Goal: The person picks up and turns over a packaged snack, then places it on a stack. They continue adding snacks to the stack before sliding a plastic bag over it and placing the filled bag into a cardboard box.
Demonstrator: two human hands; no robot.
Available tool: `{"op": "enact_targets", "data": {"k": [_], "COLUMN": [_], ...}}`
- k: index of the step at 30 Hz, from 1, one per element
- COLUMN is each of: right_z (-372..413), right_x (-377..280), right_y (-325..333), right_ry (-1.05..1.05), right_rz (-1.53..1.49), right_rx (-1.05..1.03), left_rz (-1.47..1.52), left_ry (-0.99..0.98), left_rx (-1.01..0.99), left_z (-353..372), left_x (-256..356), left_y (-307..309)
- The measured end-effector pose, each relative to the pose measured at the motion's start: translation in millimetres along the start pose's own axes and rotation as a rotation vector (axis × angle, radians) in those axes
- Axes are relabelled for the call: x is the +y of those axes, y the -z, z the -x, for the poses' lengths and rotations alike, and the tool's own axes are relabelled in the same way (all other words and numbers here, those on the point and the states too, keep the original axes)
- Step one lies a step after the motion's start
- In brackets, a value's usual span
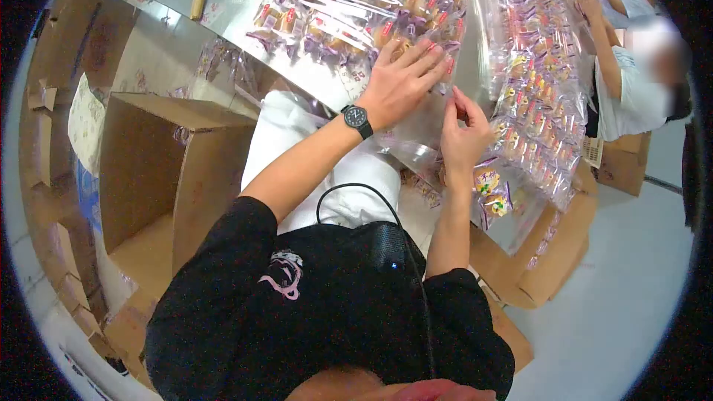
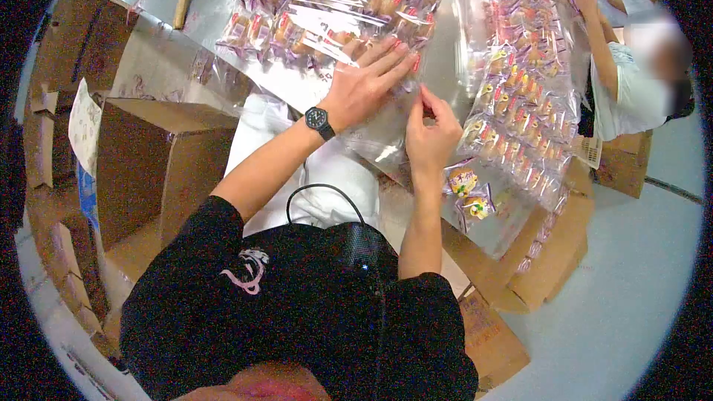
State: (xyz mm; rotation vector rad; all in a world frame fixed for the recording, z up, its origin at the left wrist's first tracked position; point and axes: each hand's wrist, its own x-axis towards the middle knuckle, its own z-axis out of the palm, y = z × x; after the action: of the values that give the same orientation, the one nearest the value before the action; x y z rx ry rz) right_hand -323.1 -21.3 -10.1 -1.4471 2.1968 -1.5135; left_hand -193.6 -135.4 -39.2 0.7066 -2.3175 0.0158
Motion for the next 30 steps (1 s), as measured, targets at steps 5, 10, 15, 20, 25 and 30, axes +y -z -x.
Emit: {"op": "enact_targets", "data": {"k": [5, 10, 15, 20, 25, 30], "right_z": [3.2, 7.3, 31.3, 86.3, 127.2, 127.4], "right_x": [1.3, -3.4, -17.6, -42.5, -48.3, -28.2], "right_y": [-6.0, -1.4, 13.8, 31.5, 22.6, 14.7], "right_ry": [-0.007, -0.055, 0.073, 0.209, 0.245, 0.320], "right_rz": [-0.047, 0.007, 0.087, -0.023, -0.320, -0.299], "right_rx": [0.013, -0.067, -0.007, -0.261, -0.729, -1.084], "left_rz": [0.034, 0.166, 0.028, 0.230, -0.027, -0.094], "left_ry": [-0.016, -0.024, 0.021, 0.184, 0.582, 0.757], "left_rx": [-0.073, -0.203, -0.099, 0.057, 0.287, 0.417], "left_z": [4.8, 12.3, 53.8, 150.5, 214.1, 224.6], "left_x": [-8.2, -5.3, 22.0, 32.4, 20.9, 6.2], "left_y": [6.7, 23.6, 69.1, 141.6, 222.1, 244.1]}}
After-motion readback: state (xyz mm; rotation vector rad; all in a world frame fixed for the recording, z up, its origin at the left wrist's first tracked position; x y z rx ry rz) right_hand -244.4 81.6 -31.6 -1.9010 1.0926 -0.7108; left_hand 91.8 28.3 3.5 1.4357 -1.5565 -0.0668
